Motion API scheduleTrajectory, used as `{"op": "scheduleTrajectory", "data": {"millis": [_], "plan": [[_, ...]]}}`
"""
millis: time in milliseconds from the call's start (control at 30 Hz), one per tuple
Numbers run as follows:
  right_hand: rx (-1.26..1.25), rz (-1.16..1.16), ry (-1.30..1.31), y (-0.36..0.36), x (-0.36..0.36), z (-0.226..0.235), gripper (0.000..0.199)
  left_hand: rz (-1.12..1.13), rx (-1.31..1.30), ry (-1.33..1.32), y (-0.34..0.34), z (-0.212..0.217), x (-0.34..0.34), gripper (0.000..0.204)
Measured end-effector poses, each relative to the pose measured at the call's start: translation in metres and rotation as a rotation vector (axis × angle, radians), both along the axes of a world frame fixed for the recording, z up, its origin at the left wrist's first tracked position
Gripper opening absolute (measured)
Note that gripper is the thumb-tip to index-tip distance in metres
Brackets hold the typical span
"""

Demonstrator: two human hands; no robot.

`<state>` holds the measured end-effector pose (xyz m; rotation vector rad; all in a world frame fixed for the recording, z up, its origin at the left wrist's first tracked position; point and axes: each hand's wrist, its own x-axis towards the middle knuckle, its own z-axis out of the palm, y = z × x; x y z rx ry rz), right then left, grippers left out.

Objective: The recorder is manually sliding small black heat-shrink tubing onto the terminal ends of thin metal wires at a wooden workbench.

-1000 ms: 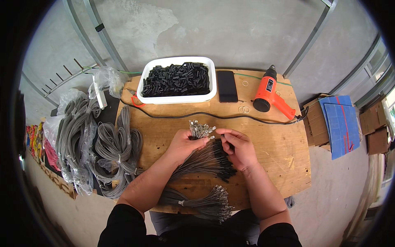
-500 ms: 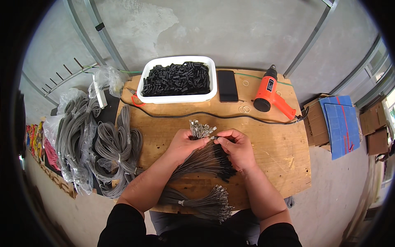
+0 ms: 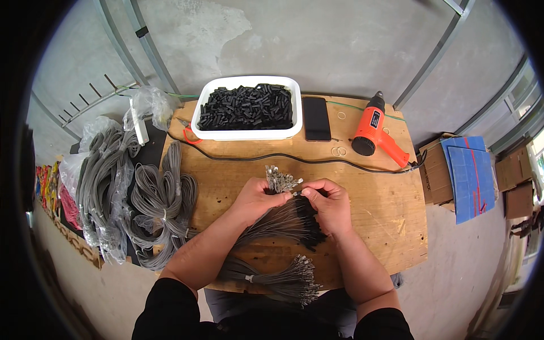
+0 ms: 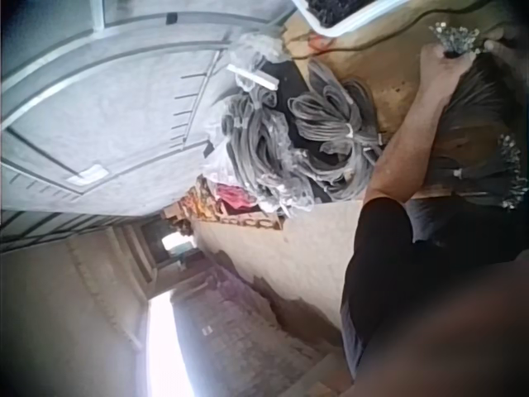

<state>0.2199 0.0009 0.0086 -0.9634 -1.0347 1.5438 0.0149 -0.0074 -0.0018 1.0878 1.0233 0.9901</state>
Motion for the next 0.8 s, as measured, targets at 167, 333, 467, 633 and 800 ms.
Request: {"op": "scheduleTrajectory", "data": {"millis": [167,333,467,633,800], "plan": [[0.026,0.011,-0.013,0.001,0.0,-0.002,0.008,0.007,0.001,0.018,0.0,-0.001,0.001,0.014],[0.039,0.007,-0.056,0.0,-0.001,-0.001,0.007,-0.007,-0.025,-0.016,0.001,0.0,-0.001,0.014],[0.032,-0.004,-0.057,0.005,0.006,-0.004,0.005,0.008,0.01,0.052,0.001,0.002,-0.001,0.014],[-0.173,0.119,0.172,0.009,0.011,0.004,0.011,0.008,0.011,0.058,0.001,-0.004,-0.003,0.012],[-0.348,0.208,0.363,0.01,0.015,0.003,0.017,-0.003,-0.008,0.004,0.001,0.002,-0.001,0.011]]}}
